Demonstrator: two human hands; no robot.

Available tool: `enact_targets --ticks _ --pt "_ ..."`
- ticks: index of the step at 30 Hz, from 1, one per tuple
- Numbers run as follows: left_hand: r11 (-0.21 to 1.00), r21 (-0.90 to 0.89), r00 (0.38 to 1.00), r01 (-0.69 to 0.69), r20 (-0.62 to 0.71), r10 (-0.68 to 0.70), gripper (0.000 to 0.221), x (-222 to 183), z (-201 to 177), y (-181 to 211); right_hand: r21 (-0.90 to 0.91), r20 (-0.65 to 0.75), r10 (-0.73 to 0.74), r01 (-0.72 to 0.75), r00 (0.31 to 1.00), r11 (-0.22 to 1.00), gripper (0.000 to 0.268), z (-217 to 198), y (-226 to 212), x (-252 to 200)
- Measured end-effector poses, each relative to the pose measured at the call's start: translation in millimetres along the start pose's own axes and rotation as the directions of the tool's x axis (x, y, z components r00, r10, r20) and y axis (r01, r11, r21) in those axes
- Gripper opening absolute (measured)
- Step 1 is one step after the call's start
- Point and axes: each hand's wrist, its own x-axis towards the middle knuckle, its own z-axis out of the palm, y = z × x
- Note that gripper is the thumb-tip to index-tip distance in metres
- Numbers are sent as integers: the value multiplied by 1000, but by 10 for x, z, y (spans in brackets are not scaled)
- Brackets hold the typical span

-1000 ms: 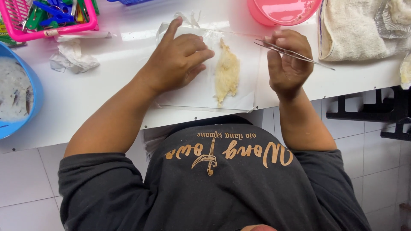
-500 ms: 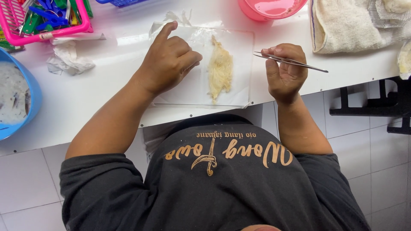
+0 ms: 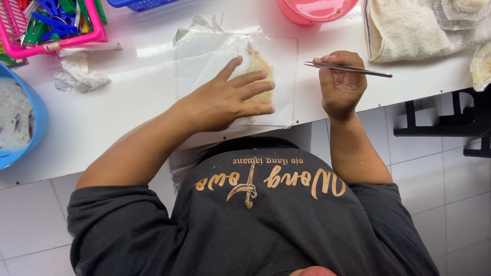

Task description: A person uses tweezers to clean and shape a bird's nest on a mold in a processing area.

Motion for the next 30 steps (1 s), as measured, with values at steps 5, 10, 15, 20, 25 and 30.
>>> enact_targets --ticks 5,10,15,20,25,30 --pt "986 162 975 40 210 -74 42 24 221 66 14 77 -93 92 993 996 15 -57 159 8" --pt "995 93 998 35 46 -40 18 -49 536 -114 67 79 -63 57 995 996 15 -70 222 -15" --pt "899 -373 948 229 -124 -292 23 118 162 -275 112 67 -56 48 996 993 13 -89 280 4" --pt "715 -668 855 207 -232 -464 23 214 -479 -164 127 -1 101 -101 995 987 19 -45 141 -16" --pt "462 -867 797 187 -141 -587 22 275 -699 109 118 -20 143 -140 990 983 20 -28 119 -20" --pt "167 -821 649 546 288 -704 25 433 -209 53 136 6 126 -125 992 983 24 -19 177 3"
